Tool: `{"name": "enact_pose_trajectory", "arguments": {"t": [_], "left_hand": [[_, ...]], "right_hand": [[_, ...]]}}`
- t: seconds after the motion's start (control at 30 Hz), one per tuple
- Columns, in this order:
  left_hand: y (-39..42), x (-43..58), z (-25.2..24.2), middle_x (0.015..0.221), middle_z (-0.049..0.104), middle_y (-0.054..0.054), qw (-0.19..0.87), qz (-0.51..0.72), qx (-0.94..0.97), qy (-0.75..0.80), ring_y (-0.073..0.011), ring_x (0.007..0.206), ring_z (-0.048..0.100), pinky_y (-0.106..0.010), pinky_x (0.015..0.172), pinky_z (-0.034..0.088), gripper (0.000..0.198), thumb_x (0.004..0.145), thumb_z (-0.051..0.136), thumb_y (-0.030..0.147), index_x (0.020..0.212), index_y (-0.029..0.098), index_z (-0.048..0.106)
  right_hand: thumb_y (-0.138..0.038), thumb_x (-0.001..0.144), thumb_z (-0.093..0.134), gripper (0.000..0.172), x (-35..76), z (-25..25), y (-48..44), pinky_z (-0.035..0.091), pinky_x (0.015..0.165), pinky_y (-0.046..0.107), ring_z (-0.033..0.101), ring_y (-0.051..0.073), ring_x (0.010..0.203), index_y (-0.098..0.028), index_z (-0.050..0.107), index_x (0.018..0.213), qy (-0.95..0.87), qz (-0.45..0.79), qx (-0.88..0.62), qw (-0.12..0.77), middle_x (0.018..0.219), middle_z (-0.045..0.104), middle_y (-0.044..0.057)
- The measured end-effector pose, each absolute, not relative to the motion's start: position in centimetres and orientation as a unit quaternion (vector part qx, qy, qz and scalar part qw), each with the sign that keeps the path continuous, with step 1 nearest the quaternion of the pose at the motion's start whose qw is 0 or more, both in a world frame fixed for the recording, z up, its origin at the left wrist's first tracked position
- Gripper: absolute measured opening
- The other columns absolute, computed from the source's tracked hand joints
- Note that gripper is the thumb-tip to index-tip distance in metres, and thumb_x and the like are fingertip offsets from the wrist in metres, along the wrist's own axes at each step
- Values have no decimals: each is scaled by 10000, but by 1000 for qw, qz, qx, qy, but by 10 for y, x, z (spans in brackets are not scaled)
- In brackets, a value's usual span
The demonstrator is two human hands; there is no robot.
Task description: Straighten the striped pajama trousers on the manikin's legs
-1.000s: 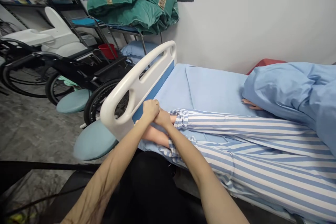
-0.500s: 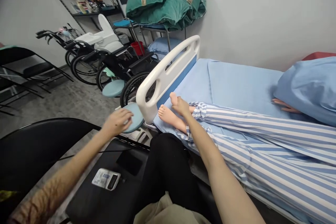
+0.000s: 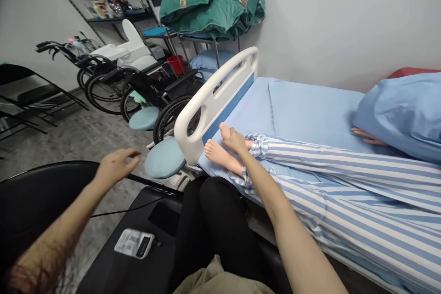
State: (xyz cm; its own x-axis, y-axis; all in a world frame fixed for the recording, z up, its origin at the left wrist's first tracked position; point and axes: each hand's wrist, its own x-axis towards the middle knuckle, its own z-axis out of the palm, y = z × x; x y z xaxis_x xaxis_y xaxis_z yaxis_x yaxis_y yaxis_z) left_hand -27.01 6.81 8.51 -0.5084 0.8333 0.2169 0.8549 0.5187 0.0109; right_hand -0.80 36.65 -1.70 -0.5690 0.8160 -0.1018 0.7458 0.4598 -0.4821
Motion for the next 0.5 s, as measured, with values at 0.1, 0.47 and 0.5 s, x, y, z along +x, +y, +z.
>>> {"name": "enact_pose_trajectory", "arguments": {"t": [0.1, 0.47, 0.5], "left_hand": [[142, -215, 59, 876, 699, -50, 81, -139, -536, -828, -179, 852, 625, -275, 796, 453, 198, 760, 473, 291, 824, 202, 638], [304, -88, 59, 1065, 650, -174, 111, -96, -602, -785, -265, 1017, 605, -335, 795, 468, 320, 875, 418, 250, 1040, 126, 664], [319, -88, 57, 1038, 655, -190, 78, -49, -598, -796, -270, 996, 618, -339, 782, 474, 319, 872, 418, 220, 1033, 106, 670]], "right_hand": [[-405, 800, 607, 420, -7, -17, 367, 343, 652, 277, 615, 211, 826, -163, 482, 1120, -853, 254, -449, 75, 1028, 661, 102], [-405, 869, 524, 404, -9, -30, 375, 364, 740, 275, 598, 224, 979, -150, 459, 1176, -872, 255, -403, 110, 1146, 627, 114], [-385, 864, 528, 403, -9, -32, 376, 371, 744, 277, 599, 228, 981, -147, 457, 1181, -872, 254, -402, 114, 1148, 627, 119]]}}
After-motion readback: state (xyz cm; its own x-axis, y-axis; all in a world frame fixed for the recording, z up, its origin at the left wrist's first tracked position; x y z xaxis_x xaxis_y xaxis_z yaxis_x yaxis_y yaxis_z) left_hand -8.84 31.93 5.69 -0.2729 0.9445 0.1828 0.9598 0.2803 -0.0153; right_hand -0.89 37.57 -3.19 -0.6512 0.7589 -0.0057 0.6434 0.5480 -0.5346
